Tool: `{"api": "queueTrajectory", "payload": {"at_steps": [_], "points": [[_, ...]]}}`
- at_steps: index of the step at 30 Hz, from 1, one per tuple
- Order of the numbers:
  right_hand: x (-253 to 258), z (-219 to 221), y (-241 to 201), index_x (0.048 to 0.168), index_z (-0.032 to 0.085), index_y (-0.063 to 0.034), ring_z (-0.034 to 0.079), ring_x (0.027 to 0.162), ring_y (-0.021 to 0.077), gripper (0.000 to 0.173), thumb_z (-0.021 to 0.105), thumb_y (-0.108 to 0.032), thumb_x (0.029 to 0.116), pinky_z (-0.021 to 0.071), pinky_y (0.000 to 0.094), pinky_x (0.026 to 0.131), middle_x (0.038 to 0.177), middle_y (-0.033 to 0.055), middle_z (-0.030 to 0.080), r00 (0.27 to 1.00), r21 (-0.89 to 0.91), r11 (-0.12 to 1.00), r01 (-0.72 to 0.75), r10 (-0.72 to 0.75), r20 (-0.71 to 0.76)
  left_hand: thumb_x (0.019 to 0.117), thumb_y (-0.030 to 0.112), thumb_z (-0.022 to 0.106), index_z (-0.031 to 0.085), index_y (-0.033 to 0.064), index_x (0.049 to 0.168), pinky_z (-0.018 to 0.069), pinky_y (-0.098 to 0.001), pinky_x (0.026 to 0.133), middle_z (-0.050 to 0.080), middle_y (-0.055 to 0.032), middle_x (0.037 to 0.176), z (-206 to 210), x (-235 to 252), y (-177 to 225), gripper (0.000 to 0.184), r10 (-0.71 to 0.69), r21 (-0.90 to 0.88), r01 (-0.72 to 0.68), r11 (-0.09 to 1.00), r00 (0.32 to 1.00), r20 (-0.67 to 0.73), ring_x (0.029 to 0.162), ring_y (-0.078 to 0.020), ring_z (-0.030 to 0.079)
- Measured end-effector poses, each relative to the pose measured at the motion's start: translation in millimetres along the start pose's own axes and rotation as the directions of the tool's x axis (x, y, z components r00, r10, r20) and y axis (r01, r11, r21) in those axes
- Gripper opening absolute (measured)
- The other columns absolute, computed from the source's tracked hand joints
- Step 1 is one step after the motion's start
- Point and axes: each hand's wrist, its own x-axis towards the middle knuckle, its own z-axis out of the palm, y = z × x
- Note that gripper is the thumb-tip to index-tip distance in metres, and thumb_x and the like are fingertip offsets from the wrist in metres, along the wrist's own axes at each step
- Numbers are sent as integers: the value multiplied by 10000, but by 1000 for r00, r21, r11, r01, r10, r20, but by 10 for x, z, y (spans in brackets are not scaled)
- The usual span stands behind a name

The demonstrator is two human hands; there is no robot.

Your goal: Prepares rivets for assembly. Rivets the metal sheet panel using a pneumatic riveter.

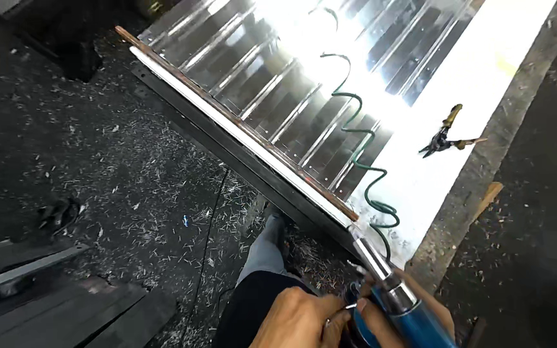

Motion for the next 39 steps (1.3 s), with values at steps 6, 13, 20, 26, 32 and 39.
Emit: {"api": "queueTrajectory", "payload": {"at_steps": [6, 13, 20, 26, 32, 39], "points": [[227, 234, -156, 1005, 715, -31, 706, 722, 24, 257, 783, -260, 909, 610, 206, 656, 816, 33, 751, 955, -326, 908, 263, -293, -45, 1011, 227, 639, 737, 57, 794, 483, -341, 552, 669, -52, 643, -233, 93, -175, 292, 48, -157, -70, 985, 989, -142, 564, -124, 609], [856, 407, -137, 1035, 763, -41, 721, 723, 47, 292, 801, -291, 888, 617, 247, 655, 833, 48, 773, 956, -306, 915, 263, -206, 208, 1015, 212, 614, 758, 41, 941, 334, -183, 330, 392, 83, 478, -1010, 489, -478, 236, -374, -965, -60, 257, 914, -156, 359, -6, 374], [1284, 703, -468, 1038, 767, -42, 702, 681, 104, 299, 758, -316, 918, 571, 271, 609, 804, 82, 757, 958, -428, 875, 226, -120, 260, 1010, 156, 570, 726, 5, 915, 344, -190, 315, 379, 62, 456, -1506, 1124, -583, 237, -497, -998, 10, -54, 867, 36, 338, -20, 385], [1615, 834, -457, 1064, 770, -71, 691, 655, 119, 294, 761, -320, 908, 556, 284, 574, 793, 75, 751, 972, -497, 850, 176, -72, 222, 1026, 165, 550, 728, 5, 916, 344, -191, 306, 379, 55, 453, -1763, 1537, -605, 264, -543, -989, 121, -83, 827, 147, 333, -23, 384], [1928, 924, -417, 1078, 772, -96, 692, 661, 126, 282, 768, -308, 893, 564, 291, 578, 799, 67, 746, 983, -572, 810, 131, -29, 184, 1054, 196, 522, 699, 8, 969, 357, -190, 315, 374, 47, 472, -1991, 1911, -723, 272, -576, -942, 252, -221, 746, 334, 340, -30, 383], [2187, 943, -365, 1102, 770, -144, 695, 660, 126, 285, 777, -315, 874, 563, 313, 547, 824, 39, 750, 983, -659, 753, -1, 120, 136, 1069, 213, 493, 696, 2, 1006, 336, -182, 324, 376, 47, 491, -1958, 2194, -1001, 300, -541, -865, 377, -330, 676, 501, 351, -30, 368]]}}
